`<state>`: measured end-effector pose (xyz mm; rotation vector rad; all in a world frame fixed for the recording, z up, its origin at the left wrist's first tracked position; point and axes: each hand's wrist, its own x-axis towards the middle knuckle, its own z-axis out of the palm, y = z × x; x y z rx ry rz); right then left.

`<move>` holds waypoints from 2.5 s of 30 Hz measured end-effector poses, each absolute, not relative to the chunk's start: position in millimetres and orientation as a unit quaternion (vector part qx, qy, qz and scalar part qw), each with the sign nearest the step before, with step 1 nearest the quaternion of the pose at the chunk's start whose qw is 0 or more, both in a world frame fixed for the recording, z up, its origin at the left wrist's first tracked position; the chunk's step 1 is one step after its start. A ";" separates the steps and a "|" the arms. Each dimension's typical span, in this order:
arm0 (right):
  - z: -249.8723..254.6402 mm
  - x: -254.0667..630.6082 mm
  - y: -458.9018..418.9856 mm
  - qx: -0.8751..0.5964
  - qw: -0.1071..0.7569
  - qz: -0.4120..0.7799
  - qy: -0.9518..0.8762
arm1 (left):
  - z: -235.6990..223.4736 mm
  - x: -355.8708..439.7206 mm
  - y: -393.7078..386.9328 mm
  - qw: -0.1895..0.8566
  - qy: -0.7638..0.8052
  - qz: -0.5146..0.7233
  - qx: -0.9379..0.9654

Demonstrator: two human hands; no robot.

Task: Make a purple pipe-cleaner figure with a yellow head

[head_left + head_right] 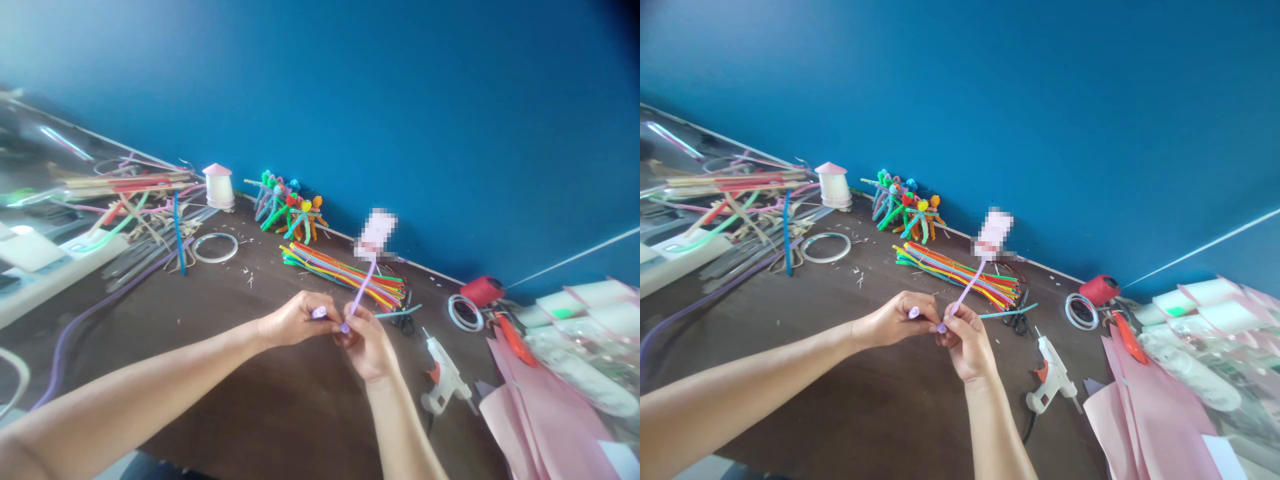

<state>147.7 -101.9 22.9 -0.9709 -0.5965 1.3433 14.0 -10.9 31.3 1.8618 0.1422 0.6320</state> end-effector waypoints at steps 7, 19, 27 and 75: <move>19.0 146.7 -99.9 -0.425 0.676 0.559 -0.225 | 23.7 24.1 -22.9 0.804 0.155 0.182 0.545; 8.7 144.5 -95.6 -0.488 0.671 0.493 -0.261 | 14.8 27.5 -17.7 0.874 0.198 0.178 0.407; 15.2 139.8 -102.1 -0.657 0.502 0.092 -0.554 | 19.2 28.8 -15.0 0.757 0.298 0.264 0.518; 4.6 140.8 -95.7 -0.531 0.658 0.432 -0.312 | 22.8 22.3 -10.3 0.636 0.250 0.290 0.670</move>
